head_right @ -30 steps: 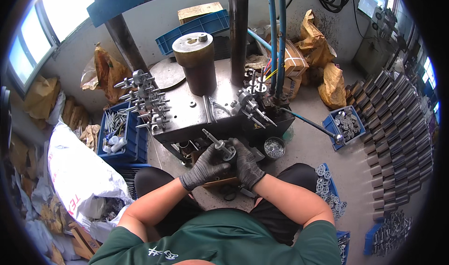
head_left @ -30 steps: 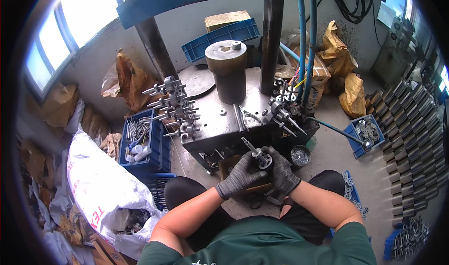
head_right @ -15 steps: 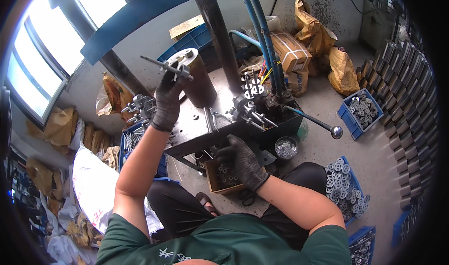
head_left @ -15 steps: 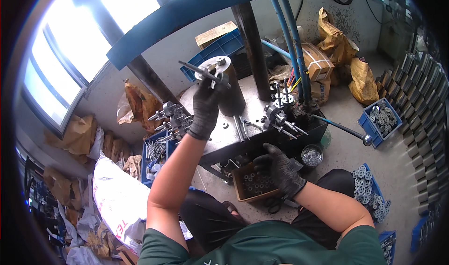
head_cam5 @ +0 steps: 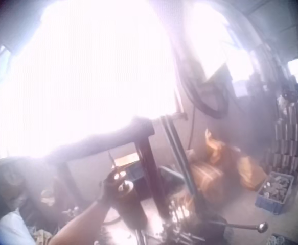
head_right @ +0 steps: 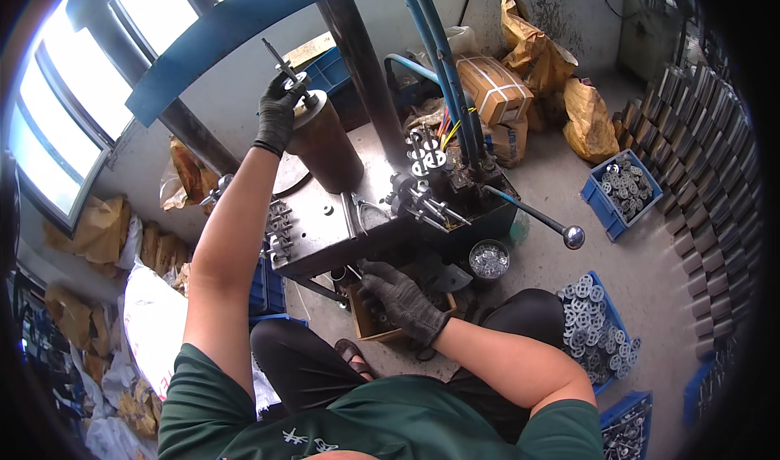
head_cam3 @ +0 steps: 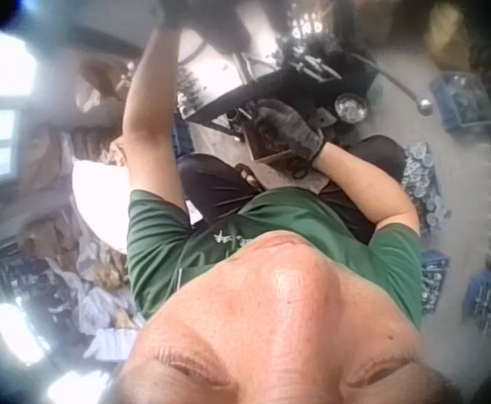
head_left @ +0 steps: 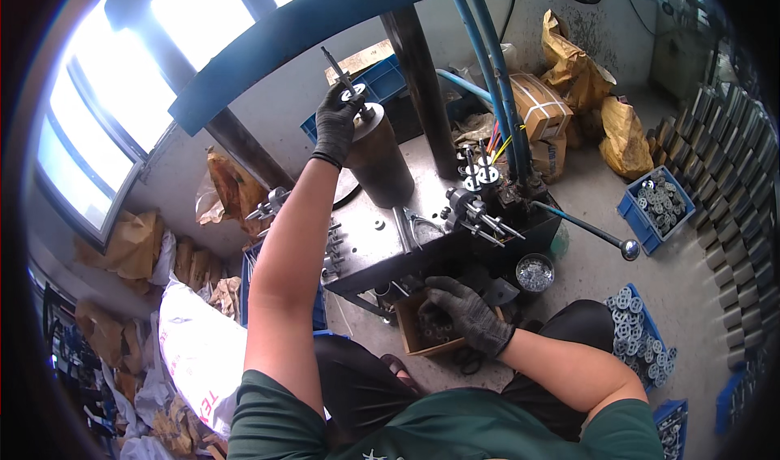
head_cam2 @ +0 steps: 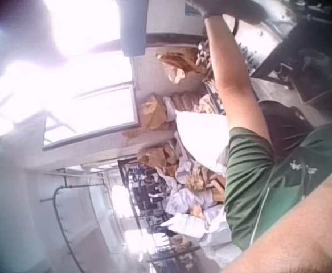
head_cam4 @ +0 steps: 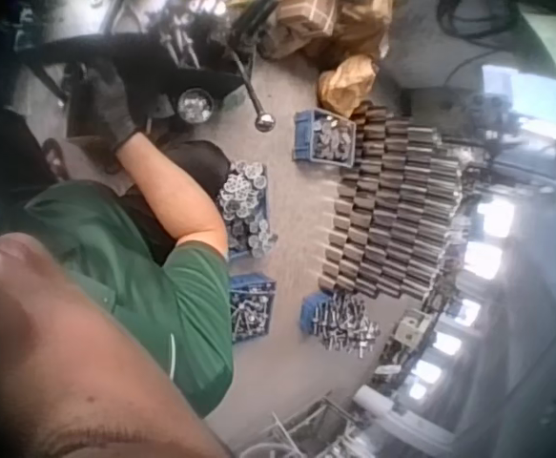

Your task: Assembling metal washers and threaded rods onto a mechanical press at a workstation.

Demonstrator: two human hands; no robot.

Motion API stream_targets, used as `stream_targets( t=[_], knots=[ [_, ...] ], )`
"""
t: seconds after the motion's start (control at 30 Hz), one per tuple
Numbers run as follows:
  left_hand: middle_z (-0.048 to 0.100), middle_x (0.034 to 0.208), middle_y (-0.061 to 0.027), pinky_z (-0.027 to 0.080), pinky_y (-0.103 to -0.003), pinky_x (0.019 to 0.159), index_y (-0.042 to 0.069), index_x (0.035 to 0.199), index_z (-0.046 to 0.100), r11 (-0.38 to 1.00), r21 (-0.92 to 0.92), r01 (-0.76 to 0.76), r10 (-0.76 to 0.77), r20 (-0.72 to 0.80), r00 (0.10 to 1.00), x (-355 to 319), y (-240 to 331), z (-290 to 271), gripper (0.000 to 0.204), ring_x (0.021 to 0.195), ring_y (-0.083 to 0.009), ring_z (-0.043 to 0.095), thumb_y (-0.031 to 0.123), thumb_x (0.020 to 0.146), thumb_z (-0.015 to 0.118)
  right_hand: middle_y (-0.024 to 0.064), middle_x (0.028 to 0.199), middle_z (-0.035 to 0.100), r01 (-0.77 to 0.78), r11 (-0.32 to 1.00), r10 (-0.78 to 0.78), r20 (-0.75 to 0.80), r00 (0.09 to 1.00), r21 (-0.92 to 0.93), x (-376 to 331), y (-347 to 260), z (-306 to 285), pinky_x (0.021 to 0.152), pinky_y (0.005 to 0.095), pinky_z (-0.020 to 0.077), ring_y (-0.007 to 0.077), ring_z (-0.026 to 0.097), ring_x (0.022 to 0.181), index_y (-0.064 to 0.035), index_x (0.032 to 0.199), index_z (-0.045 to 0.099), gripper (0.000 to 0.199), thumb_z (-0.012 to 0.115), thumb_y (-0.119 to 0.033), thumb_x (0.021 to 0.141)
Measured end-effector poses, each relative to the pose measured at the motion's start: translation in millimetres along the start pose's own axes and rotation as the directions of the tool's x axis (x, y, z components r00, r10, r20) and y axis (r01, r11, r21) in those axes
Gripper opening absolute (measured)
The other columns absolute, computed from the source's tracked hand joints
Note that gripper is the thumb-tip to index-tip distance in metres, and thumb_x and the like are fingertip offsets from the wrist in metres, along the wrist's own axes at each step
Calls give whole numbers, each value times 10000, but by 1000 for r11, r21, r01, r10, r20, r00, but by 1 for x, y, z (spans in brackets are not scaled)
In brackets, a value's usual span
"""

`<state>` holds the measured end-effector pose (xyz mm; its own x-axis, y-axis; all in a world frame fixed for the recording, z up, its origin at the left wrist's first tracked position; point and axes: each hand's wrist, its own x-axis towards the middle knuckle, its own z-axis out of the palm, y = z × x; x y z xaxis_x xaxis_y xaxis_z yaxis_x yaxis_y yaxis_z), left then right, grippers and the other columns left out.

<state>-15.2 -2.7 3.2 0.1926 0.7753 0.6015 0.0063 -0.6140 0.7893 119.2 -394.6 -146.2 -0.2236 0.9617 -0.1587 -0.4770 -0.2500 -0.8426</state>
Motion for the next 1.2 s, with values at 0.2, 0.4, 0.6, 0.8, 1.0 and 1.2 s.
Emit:
stream_targets(
  t=[0.2, 0.4, 0.6, 0.8, 1.0, 1.2],
  knots=[
    [723, 1162, -96, 574, -306, 918, 28, 1356, 602, 983, -160, 85, -81, 29, 996, -6, 14, 7, 426, 1019, -163, 688, 23, 942, 697, 16, 994, 663, -76, 997, 76, -8, 997, 6, -16, -17, 1, 792, 261, 545, 76, 634, 841, -106, 1443, 534, 414, 589, -209, 1046],
    [711, 1184, -116, 571, -316, 940, 23, 1418, 546, 986, -150, 74, -63, 79, 995, -7, 13, 2, 481, 1050, -170, 677, 28, 958, 687, 111, 1124, 687, -34, 999, 34, 37, 999, 2, -27, -32, 3, 930, 333, 565, 162, 678, 1013, -52, 1432, 487, 408, 563, -170, 1049],
    [711, 1166, -112, 562, -307, 932, 13, 1421, 544, 994, -93, 62, -57, 58, 997, -9, 13, 6, 530, 1049, -171, 674, 36, 925, 732, 99, 1111, 672, 536, 637, -554, 155, 818, -554, -47, -73, -15, 924, 326, 530, 180, 665, 1026, -46, 1431, 509, 477, 631, -57, 970],
    [713, 1105, -99, 564, -301, 891, 10, 1404, 561, 998, 12, 56, -56, 29, 998, -2, 7, 4, 531, 978, -160, 678, 68, 915, 759, 180, 1011, 681, 262, -140, -637, 290, 714, -955, -99, -188, -30, 856, 426, 542, 339, 685, 946, -4, 1191, 668, 367, 735, -86, 839],
    [712, 1030, -92, 569, -289, 831, 32, 1399, 579, 998, 57, 12, -17, 73, 997, 0, 5, 3, 534, 901, -141, 674, 147, 918, 783, 189, 1030, 721, -156, -393, -183, -89, 979, -906, -107, -234, -74, 879, 441, 547, 341, 706, 984, -20, 1123, 716, 326, 708, -232, 876],
    [717, 1009, -100, 578, -288, 754, 55, 1398, 596, 995, 86, 49, -52, 35, 998, -6, 11, 7, 577, 808, -131, 676, 207, 888, 821, 201, 960, 729, -139, -261, -74, -124, 990, -955, -110, -217, -75, 840, 443, 569, 345, 721, 904, -23, 1057, 732, 336, 677, -296, 869]
  ],
)
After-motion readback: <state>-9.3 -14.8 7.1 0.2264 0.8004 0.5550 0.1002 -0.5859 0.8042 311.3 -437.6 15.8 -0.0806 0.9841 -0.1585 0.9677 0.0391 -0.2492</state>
